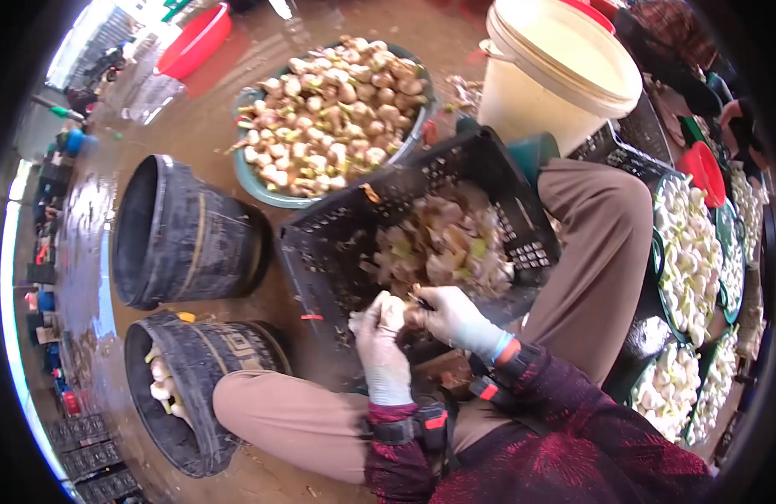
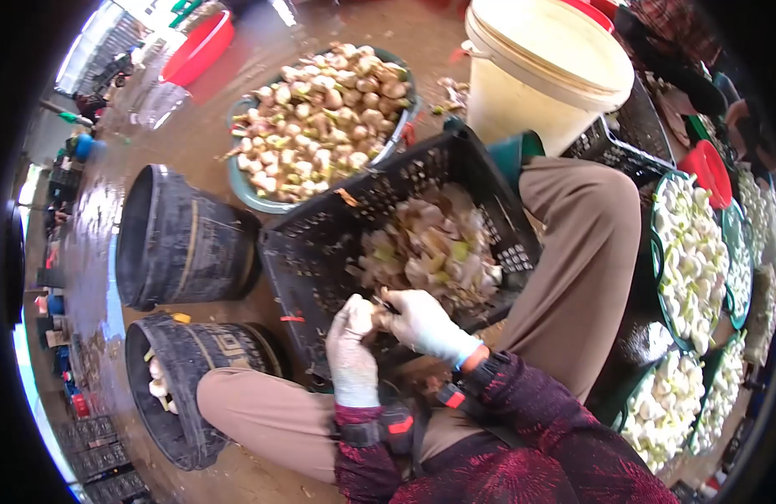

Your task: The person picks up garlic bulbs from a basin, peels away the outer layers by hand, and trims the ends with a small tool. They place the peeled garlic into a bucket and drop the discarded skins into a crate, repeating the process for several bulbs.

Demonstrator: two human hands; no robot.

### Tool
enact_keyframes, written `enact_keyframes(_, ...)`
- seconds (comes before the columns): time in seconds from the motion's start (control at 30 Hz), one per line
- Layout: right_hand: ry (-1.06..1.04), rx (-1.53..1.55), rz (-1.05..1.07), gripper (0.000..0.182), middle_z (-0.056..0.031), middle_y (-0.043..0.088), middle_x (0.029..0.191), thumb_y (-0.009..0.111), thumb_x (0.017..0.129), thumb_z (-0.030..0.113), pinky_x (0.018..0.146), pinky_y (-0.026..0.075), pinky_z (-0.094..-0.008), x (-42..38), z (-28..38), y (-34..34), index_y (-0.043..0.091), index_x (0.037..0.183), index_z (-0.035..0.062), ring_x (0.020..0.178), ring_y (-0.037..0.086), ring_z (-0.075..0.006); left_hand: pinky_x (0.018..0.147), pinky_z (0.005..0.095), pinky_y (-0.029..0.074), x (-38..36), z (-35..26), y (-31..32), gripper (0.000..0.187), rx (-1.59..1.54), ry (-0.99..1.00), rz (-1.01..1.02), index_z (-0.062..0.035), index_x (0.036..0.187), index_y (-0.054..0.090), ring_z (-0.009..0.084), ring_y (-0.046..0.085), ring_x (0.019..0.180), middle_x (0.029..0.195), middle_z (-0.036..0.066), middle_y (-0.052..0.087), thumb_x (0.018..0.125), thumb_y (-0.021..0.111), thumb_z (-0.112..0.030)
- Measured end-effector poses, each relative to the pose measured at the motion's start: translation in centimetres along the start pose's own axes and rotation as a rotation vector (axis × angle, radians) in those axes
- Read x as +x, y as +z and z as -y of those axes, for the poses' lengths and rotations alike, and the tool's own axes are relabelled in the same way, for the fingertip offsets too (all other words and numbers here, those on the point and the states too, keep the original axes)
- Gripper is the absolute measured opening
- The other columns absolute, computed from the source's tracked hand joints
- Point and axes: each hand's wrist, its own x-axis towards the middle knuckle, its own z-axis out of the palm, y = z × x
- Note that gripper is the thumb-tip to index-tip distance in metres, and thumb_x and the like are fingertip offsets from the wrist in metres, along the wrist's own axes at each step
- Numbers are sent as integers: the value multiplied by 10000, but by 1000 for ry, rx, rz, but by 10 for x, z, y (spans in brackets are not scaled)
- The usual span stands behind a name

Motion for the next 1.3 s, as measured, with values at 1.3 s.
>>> enact_keyframes(1.3, -51, 180, -70, 332, -212, 650, 800, 698, 832, 306, 677, 498, -407, 8, 11, -9, 651, 958, 2, 768, 652, -375, 1006, 361, 424, 10, 11, -18, 345, -334, 72, 275, -16, 1214, 554, 218, 563, 1109, 1146, 100, 603, 903, 642, -136)
